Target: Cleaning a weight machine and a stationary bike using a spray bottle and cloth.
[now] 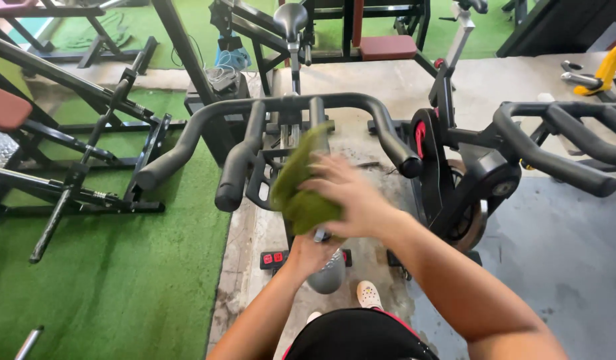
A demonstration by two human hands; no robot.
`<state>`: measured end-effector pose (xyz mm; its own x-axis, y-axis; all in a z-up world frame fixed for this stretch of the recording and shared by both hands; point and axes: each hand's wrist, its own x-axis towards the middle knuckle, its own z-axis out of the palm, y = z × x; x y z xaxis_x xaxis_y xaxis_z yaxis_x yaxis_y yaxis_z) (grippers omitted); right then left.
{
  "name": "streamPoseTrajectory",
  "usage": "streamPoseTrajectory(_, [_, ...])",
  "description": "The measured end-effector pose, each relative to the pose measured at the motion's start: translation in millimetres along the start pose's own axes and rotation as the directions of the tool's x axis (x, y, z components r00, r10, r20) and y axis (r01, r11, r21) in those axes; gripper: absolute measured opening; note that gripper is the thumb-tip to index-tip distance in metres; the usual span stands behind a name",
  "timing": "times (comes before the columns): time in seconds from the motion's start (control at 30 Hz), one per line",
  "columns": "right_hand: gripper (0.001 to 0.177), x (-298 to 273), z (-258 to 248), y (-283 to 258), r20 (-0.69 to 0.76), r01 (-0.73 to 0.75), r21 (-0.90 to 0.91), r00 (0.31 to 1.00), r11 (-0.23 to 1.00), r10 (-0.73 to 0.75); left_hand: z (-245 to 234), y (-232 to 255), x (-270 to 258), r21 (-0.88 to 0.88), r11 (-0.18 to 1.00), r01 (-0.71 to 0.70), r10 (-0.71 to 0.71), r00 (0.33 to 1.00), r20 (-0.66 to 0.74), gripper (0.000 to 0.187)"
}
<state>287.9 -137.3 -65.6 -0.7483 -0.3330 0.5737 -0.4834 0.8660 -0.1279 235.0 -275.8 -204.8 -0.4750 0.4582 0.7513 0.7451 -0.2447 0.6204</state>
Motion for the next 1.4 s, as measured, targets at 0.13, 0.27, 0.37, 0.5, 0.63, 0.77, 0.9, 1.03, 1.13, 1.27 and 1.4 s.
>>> streamPoseTrajectory(0.13, [0.046, 6.1, 32.5, 19.9, -0.147, 0.078, 0.089, 0.987, 0.993, -0.064, 3.2, -35.4, -33.5, -0.170, 0.737, 0.654, -0.623, 0.755, 0.202, 0.039])
streamPoseTrajectory(0.27, [0.033, 9.3, 42.6, 13.7, -0.284, -0.052, 0.238, 0.951, 0.970, 0.121, -2.3, -25.5, -34.9, -0.235, 0.757, 0.610, -0.587, 0.792, 0.165, 0.047])
streamPoseTrajectory(0.37, [0.025, 8.9, 51.9, 11.7, -0.370, -0.141, 0.317, 0.892, 0.938, 0.259, 3.4, -23.2, -35.4, -0.241, 0.744, 0.623, -0.601, 0.782, 0.166, 0.046])
streamPoseTrajectory(0.5, [0.015, 21.9, 40.6, -4.3, -0.199, -0.473, 0.573, 0.712, 0.669, 0.674, 11.5, -17.8, -29.6, -0.108, 0.710, 0.696, -0.660, 0.711, 0.242, 0.042])
streamPoseTrajectory(0.63, [0.018, 4.8, 19.0, -0.4, -0.174, -0.201, 0.898, 0.654, 0.391, 0.736, 26.0, -16.2, -21.5, -0.230, 0.645, 0.729, -0.659, 0.683, 0.314, 0.041])
streamPoseTrajectory(0.77, [0.029, -90.4, -7.3, 26.7, -0.292, -0.246, 0.872, 0.431, 0.422, 0.854, 53.0, -28.6, -28.2, -0.178, 0.866, 0.467, -0.416, 0.871, 0.262, 0.048])
streamPoseTrajectory(0.9, [0.035, -184.9, -80.6, 54.9, -0.754, -0.417, 0.487, 0.242, 0.767, 0.611, 73.8, 0.4, 4.7, -0.128, 0.593, 0.795, -0.659, 0.571, 0.489, 0.045])
streamPoseTrajectory(1.03, [0.049, -271.8, -134.7, 90.3, -0.849, -0.069, 0.524, -0.126, 0.849, 0.513, 117.2, 10.4, 23.4, 0.012, 0.649, 0.760, -0.657, 0.553, 0.512, 0.049])
streamPoseTrajectory(1.13, [0.058, -352.0, -148.0, 129.3, -0.944, -0.473, 0.273, 0.037, 0.838, 0.328, 167.8, 5.7, 27.1, -0.049, 0.647, 0.761, -0.605, 0.551, 0.575, 0.046])
streamPoseTrajectory(1.27, [0.059, -372.2, -148.7, 166.8, -0.791, -0.851, -0.151, 0.409, 0.503, 0.454, 225.5, 28.5, 50.0, -0.137, 0.735, 0.664, -0.459, 0.637, 0.620, 0.050])
streamPoseTrajectory(1.4, [0.032, -355.4, -145.3, 184.9, -0.807, -0.790, -0.043, 0.388, 0.612, 0.444, 269.2, 41.8, 63.6, -0.226, 0.759, 0.610, -0.358, 0.682, 0.638, 0.048])
